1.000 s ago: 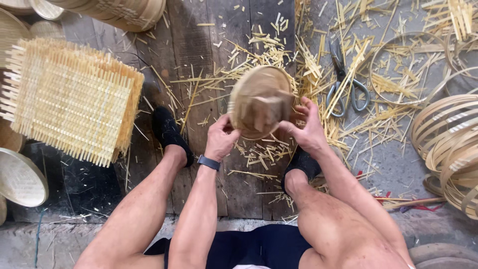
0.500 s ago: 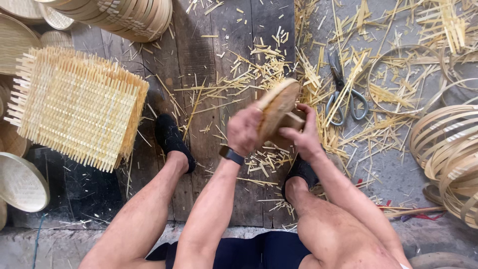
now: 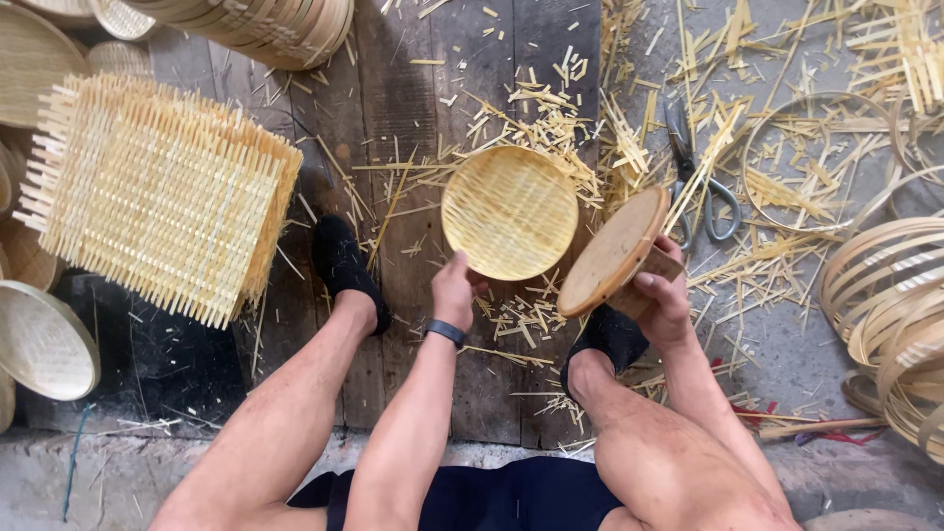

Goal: The person sits on the floor and repeatedly trims the edges of woven bamboo mats using shears. They place each trimmed mat onto a wooden mold, then stack the finished pieces with others nearby.

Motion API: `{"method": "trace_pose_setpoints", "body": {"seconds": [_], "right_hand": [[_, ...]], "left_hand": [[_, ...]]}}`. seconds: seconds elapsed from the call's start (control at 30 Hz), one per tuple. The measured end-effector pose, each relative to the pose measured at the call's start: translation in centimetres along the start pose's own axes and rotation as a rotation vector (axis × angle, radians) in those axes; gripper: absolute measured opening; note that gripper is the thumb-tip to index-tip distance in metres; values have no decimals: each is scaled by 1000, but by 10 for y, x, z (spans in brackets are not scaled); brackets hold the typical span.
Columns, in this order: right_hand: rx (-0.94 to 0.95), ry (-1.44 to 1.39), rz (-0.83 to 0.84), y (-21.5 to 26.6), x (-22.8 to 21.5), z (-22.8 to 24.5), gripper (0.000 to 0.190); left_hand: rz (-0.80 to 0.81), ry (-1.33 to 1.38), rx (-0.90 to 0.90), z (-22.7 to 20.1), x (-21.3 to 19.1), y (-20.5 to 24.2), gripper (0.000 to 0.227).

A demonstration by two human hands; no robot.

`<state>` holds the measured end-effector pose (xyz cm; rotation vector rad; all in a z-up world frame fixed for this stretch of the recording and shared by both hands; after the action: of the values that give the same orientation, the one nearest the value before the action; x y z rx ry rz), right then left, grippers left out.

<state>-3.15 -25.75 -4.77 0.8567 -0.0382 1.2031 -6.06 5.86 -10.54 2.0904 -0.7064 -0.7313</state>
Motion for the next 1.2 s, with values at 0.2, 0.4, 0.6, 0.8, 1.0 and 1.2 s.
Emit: {"method": "trace_pose_setpoints", "body": {"seconds": [0.2, 0.4, 0.6, 0.8, 1.0, 1.2], "right_hand": [[30, 19, -9, 8, -3, -6, 83], [35, 16, -42, 10, -9, -8, 80], [38, 7, -66, 10, -19, -8, 74], [47, 57, -88, 15, -25, -6, 73], [44, 93, -99, 15, -31, -4, 73], [51, 102, -126, 13, -39, -5, 75]], "left_hand": [[-210, -1117, 1696, -43, -12, 40, 46], [564, -1202, 2029, -73, -13, 6, 30], [482, -1142, 2529, -197, 5, 43, 20], [-380, -1023, 2555, -399, -1, 35, 22], [-798, -1065, 2202, -484, -21, -39, 8], [-645, -939, 2130, -492, -22, -63, 10]]}}
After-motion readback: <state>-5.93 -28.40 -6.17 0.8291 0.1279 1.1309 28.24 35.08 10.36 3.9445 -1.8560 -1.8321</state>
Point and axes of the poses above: each hand's wrist, its own y-axis away from the middle knuckle, its own x-axis out of the palm, z = x × y, the point moved 2 cm from there along -y, towards the middle knuckle, and after that the axes turned 15 degrees about -z, right-handed, at the moved point
